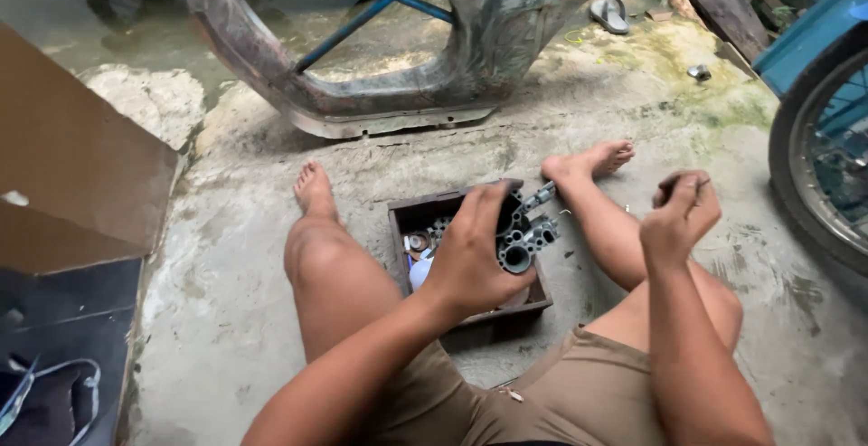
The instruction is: Inspecting and repairing a motorcycle carburetor using a small metal tool while sitting on the floor
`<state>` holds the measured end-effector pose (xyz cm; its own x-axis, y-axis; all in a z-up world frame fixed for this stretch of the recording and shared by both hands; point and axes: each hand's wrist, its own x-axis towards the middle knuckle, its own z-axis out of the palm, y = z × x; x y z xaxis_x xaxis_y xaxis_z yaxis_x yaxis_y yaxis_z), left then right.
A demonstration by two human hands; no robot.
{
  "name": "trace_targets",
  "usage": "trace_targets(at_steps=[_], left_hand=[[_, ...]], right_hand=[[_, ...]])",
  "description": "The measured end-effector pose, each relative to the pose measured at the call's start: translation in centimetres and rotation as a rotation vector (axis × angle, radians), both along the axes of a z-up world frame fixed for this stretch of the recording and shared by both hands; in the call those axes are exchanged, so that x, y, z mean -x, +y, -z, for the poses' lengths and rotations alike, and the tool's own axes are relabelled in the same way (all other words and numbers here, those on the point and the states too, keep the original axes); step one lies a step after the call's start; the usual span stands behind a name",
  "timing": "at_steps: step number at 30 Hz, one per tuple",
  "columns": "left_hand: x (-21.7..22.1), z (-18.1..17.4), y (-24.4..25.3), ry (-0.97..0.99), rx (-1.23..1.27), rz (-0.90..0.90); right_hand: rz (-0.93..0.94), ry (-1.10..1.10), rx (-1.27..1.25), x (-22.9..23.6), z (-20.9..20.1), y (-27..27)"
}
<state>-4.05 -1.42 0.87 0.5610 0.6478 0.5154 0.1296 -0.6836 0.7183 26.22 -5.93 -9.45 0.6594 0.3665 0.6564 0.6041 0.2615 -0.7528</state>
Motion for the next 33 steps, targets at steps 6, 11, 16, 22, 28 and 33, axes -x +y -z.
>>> trace_targets(at_steps=[6,11,16,22,28,33], left_hand=[[1.8,0.0,0.2,-0.112,0.012,-0.058],[3.4,0.0,0.9,-0.122,0.036,-0.096],[3.8,-0.6,1.1,-0.143,0.061,-0.088],[3.7,-1.5,0.5,-0.082,-0.01,-0.094],[3.5,-1.2,0.1,0.152,0.007,-0.128],[4.3,-1.3,0.3,0.058,0.058,-0.162]], right_hand=[[-0.244,-0.004,0.094,5.2,2.4,0.0],[-0.573,-0.016,0.049,11.9,0.1,2.0],[-0.657,-0.148,-0.008,13.3,-2.4,3.4],[-0.59,-0.24,-0.036,13.2,-1.9,4.2],[-0.318,-0.055,0.266,10.7,-1.6,5.3],[-0.601,0.3,0.061,8.0,1.6,3.4]])
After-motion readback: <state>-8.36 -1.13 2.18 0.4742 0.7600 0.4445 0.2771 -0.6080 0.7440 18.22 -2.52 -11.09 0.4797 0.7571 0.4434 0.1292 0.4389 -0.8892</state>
